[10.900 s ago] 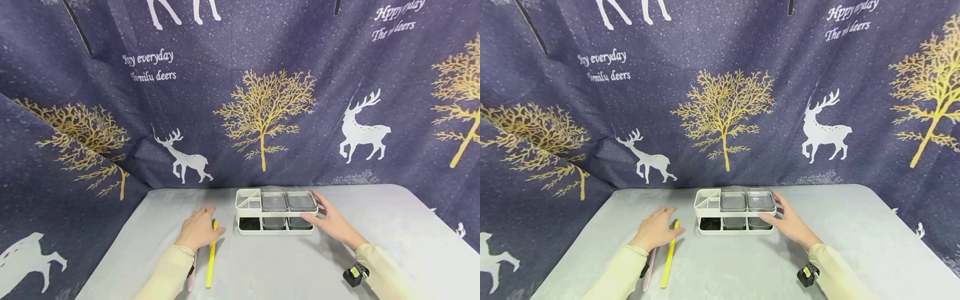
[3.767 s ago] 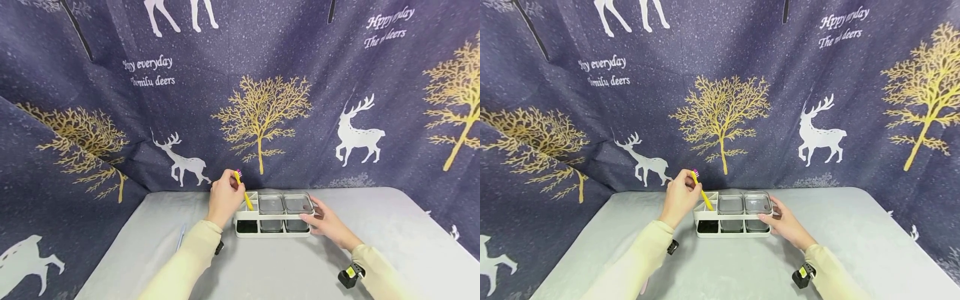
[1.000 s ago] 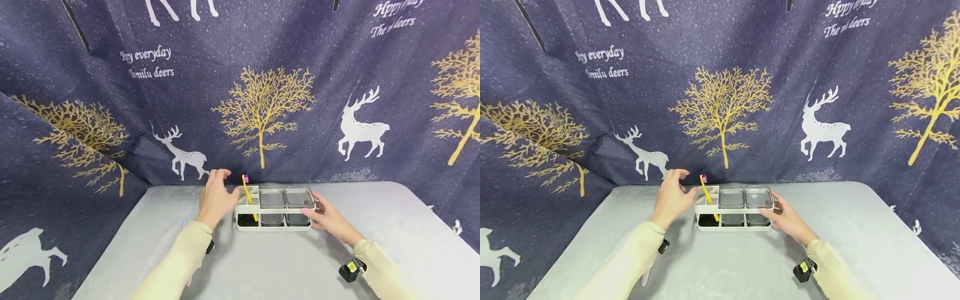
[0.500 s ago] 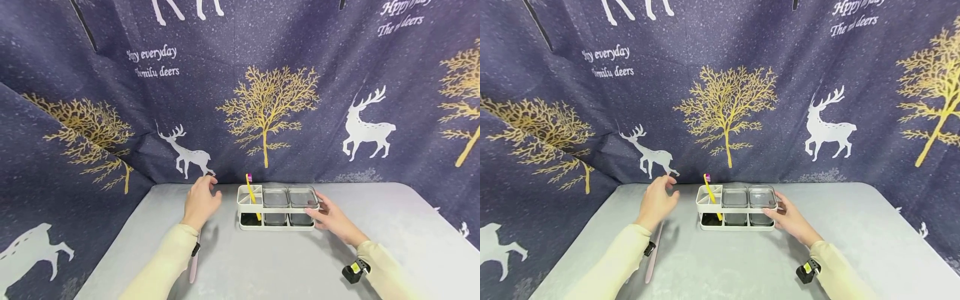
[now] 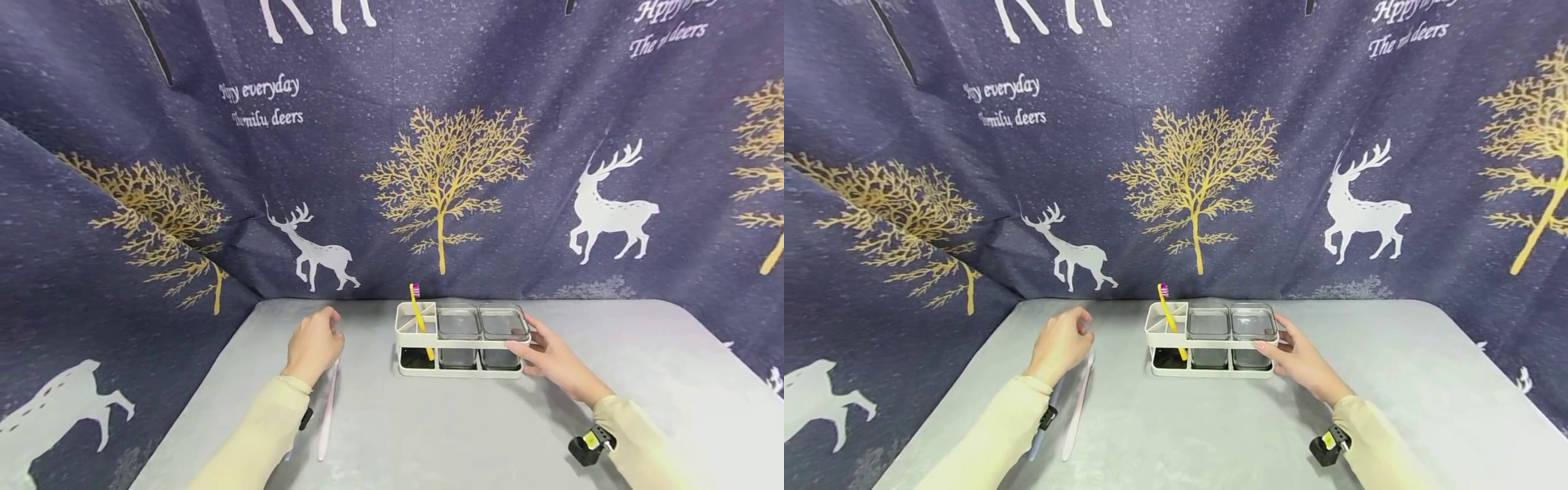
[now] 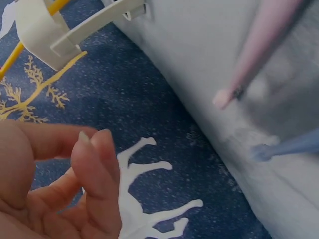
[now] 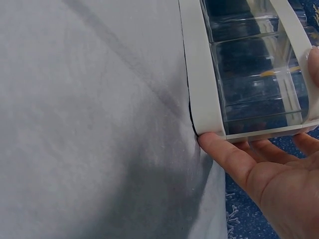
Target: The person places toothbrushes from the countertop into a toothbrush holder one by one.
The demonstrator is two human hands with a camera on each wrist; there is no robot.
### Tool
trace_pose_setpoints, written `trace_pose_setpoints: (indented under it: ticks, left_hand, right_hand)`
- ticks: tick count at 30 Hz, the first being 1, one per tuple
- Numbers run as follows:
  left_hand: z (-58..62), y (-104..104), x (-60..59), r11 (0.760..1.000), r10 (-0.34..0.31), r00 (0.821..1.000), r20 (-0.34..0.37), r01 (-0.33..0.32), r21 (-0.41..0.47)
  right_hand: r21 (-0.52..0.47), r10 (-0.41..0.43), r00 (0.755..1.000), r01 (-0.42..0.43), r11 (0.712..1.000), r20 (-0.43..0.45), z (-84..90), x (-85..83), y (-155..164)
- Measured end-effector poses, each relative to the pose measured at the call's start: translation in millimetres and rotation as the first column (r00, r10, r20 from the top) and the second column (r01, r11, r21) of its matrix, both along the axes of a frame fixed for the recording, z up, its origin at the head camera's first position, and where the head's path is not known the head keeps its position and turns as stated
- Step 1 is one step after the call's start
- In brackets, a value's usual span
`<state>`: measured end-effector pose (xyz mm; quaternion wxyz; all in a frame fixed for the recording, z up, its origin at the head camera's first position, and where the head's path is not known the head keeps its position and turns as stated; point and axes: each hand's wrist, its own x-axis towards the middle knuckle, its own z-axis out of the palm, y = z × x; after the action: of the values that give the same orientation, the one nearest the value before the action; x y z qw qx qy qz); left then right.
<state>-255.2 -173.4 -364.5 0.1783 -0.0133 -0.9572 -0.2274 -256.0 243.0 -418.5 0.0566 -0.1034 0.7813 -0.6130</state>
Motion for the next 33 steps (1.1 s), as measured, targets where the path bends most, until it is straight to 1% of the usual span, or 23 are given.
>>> trace_pose_setpoints:
  ticks: [7, 12, 14, 19, 26, 29, 33]
  left_hand:
    - [-5.6, -8, 0.7, 0.999, 0.021, 0.993, 0.112, -0.016, -0.05]
    - [-10.0, -12, 2.8, 0.997, 0.012, 0.982, 0.189, 0.001, -0.071]
    - [-12.8, -13, 3.8, 0.997, 0.001, 0.98, 0.198, 0.014, -0.075]
    - [-22.2, -14, 4.3, 0.999, -0.02, 0.968, 0.249, 0.028, -0.032]
    - [-32.9, -11, 4.4, 1.0, 0.005, 0.937, 0.35, -0.013, 0.019]
    - [-34.6, -9, 5.9, 1.0, -0.003, 0.931, 0.364, -0.007, 0.025]
    - [-35.9, -8, 7.6, 1.0, -0.005, 0.93, 0.369, 0.005, 0.0]
  right_hand:
    - [-0.007, -0.003, 1.0, 0.003, 1.0, -0.002, 0.8, -0.2, 4]
    - [-0.005, -0.002, 1.0, 0.002, 1.0, 0.0, -0.8, -1.3, 5]
    - [-0.01, -0.002, 1.0, 0.002, 1.0, 0.0, -1.6, -1.7, 5]
    - [-0.019, -0.002, 1.0, 0.002, 1.0, -0.001, -4.1, -1.9, 4]
    - [-0.02, 0.001, 1.0, -0.001, 1.0, 0.008, -5.4, -1.7, 2]
    - [-0.019, -0.002, 1.0, 0.002, 1.0, 0.008, -4.7, -1.9, 2]
    - [-0.023, -0.003, 1.0, 0.003, 1.0, 0.011, -4.1, -2.3, 1]
